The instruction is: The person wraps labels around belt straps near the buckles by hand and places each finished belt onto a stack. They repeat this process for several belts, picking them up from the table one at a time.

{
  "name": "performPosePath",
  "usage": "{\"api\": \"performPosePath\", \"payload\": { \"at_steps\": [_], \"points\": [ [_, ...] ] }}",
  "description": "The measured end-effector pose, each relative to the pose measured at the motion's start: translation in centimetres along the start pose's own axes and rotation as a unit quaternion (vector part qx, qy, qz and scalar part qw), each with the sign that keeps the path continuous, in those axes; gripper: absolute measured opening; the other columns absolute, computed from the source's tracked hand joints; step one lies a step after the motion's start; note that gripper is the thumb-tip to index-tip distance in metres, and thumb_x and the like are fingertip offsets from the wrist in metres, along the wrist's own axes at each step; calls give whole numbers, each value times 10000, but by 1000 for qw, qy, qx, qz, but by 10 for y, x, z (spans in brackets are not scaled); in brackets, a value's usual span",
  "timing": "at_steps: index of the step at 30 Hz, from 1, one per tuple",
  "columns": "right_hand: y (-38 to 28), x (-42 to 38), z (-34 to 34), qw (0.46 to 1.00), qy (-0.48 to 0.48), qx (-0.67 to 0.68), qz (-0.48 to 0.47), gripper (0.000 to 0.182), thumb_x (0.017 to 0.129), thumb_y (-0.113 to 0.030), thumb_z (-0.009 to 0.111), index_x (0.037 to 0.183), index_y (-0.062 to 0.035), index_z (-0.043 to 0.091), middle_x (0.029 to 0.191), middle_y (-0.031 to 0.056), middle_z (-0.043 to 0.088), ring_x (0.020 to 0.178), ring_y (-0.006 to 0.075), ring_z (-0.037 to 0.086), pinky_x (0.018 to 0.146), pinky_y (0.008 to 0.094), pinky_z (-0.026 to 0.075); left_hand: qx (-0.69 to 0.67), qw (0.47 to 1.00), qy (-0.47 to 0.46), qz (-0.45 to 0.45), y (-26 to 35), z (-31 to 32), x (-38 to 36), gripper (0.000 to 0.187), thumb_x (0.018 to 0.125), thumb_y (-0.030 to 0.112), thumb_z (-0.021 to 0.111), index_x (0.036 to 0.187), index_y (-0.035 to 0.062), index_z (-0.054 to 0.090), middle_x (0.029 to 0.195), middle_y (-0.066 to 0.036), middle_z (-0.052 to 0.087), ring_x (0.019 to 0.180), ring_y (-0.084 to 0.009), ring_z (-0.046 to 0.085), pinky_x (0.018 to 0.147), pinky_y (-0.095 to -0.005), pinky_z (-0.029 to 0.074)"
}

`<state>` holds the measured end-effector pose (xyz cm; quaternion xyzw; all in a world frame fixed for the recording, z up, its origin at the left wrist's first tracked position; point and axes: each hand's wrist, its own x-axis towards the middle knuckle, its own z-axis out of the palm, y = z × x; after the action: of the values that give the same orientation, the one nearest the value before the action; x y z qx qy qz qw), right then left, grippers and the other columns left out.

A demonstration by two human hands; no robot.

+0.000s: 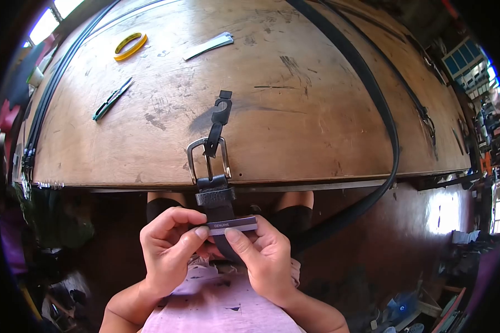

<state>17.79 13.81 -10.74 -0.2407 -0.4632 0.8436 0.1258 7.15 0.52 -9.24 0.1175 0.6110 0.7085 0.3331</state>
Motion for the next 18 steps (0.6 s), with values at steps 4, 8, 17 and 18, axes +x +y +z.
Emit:
{"api": "performPosePath", "payload": {
  "at_steps": [4, 8, 17, 18],
  "points": [
    [1, 0, -1, 1000, -8, -4, -7, 233, 1059, -107, 610, 1193, 83, 607, 1097, 170, 738, 952, 209, 749, 871, 343, 632, 3, 1000, -1, 1, 0, -2, 0, 118, 1000, -19, 626, 1099, -78, 653, 925, -108, 740, 814, -137, 745, 691, -242, 618],
    [3, 0, -2, 1000, 4, -16, 2, 217, 1059, -110, 612, 1188, 64, 617, 1102, 158, 740, 944, 200, 747, 862, 322, 625, 13, 1000, -9, -2, 0, -5, 1, 127, 992, -28, 640, 1110, -75, 647, 899, -96, 729, 802, -136, 743, 674, -242, 614],
    [1, 1, 10, 999, 48, -15, -15, 180, 1054, -99, 595, 1118, 61, 648, 1052, 148, 748, 890, 184, 746, 819, 315, 629, 170, 973, 83, 136, -25, -4, 5, 122, 885, 5, 806, 919, -11, 690, 835, -38, 589, 704, -99, 689, 552, -222, 492],
    [3, 2, 11, 997, 62, -37, -35, 183, 1047, -104, 597, 1084, 61, 667, 1030, 147, 756, 866, 173, 744, 793, 309, 627, 125, 983, 69, 115, -23, -1, 4, 96, 887, 13, 806, 879, -11, 713, 835, -47, 600, 677, -105, 692, 546, -219, 475]
  ]
}}
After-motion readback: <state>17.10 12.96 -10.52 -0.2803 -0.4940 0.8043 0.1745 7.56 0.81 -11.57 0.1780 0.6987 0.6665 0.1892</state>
